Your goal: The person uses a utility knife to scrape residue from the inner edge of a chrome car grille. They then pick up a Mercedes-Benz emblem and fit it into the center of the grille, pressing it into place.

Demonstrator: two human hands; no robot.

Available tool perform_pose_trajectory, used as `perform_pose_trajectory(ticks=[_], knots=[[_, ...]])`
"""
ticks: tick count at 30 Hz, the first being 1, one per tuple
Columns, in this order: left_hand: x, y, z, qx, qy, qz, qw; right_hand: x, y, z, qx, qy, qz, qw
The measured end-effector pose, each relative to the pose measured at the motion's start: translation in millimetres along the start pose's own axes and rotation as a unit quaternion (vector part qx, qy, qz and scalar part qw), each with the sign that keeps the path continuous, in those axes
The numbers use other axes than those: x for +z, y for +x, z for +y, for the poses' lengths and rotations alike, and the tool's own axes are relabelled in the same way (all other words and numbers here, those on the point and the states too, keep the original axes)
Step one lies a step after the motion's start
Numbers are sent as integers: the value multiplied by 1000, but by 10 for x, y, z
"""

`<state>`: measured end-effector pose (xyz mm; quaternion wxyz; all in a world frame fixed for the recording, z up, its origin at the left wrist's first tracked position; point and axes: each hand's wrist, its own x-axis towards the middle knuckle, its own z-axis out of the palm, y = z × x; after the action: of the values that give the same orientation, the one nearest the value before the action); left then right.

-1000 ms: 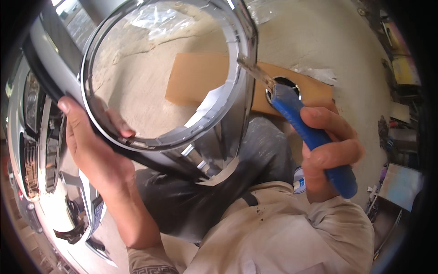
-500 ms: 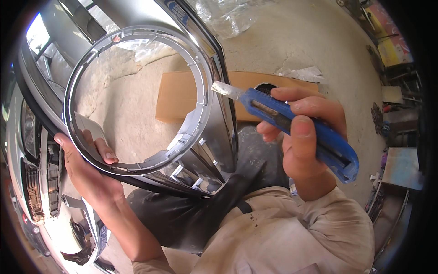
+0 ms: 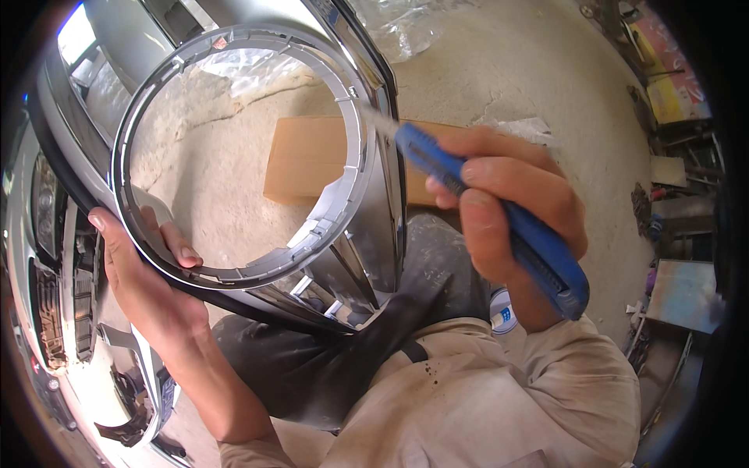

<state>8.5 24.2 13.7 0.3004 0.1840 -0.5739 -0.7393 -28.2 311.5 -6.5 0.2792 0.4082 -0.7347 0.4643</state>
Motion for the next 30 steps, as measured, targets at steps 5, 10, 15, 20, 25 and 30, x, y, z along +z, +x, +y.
perform_pose_trajectory(ticks=[5,10,15,20,25,30], knots=[[-19,2,5,-2,7,3,1000,-42,76,112,3,19,16,1000],[11,-17,19,-2,10,4,1000,-54,103,110,15,19,2,1000],[25,-23,8,-3,17,7,1000,-7,89,-4,89,19,8,996],[19,-22,-21,13,18,7,1000,60,23,-63,125,23,13,992],[53,-40,4,10,43,32,999,106,3,-162,173,14,29,984],[34,-33,-13,13,40,30,999,140,40,-350,264,22,35,964]])
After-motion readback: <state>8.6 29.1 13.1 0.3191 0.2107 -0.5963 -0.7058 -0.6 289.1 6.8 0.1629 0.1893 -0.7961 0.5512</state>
